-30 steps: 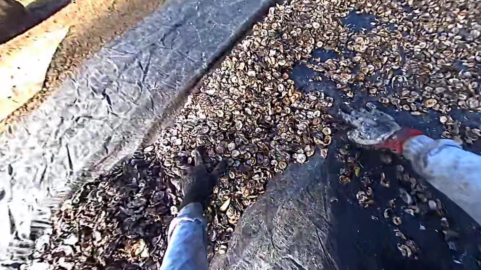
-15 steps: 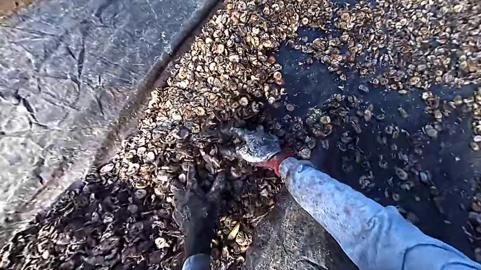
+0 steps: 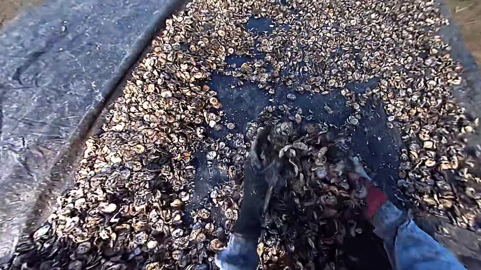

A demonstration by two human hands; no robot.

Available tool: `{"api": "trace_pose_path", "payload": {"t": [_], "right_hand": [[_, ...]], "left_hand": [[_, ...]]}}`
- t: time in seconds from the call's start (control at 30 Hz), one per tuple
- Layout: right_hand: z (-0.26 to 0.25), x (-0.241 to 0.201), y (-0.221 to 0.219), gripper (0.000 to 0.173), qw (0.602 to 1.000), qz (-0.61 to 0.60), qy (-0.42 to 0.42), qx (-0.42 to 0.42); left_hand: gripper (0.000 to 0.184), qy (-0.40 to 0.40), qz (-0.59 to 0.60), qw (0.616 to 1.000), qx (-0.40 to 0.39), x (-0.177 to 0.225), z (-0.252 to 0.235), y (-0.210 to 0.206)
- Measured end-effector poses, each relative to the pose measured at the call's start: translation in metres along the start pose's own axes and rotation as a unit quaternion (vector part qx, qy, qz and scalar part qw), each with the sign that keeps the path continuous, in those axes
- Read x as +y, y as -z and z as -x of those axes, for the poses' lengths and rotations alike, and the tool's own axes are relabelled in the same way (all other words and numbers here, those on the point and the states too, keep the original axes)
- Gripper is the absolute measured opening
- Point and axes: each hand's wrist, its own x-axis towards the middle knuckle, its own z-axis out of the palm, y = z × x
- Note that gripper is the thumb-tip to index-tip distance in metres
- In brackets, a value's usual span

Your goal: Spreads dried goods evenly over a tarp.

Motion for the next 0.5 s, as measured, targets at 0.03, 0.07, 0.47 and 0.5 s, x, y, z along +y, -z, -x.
{"api": "trace_pose_path", "payload": {"t": [0.03,0.07,0.47,0.5], "right_hand": [[-0.006,-0.005,0.011,0.04,0.999,-0.034,0.026,0.034],[-0.014,-0.012,0.022,0.039,0.997,-0.02,0.034,0.064],[-0.137,-0.105,0.114,0.048,0.914,0.377,0.029,0.149],[-0.132,-0.107,0.119,0.049,0.917,0.373,0.029,0.141]], "left_hand": [[0.057,0.013,-0.009,1.0,-0.001,0.013,-0.018,0.0],[0.052,0.013,-0.022,1.0,0.008,0.027,-0.038,-0.002],[0.079,-0.044,-0.528,0.846,0.057,0.03,-0.209,-0.003],[0.076,-0.02,-0.557,0.829,0.048,0.009,-0.201,0.005]]}}
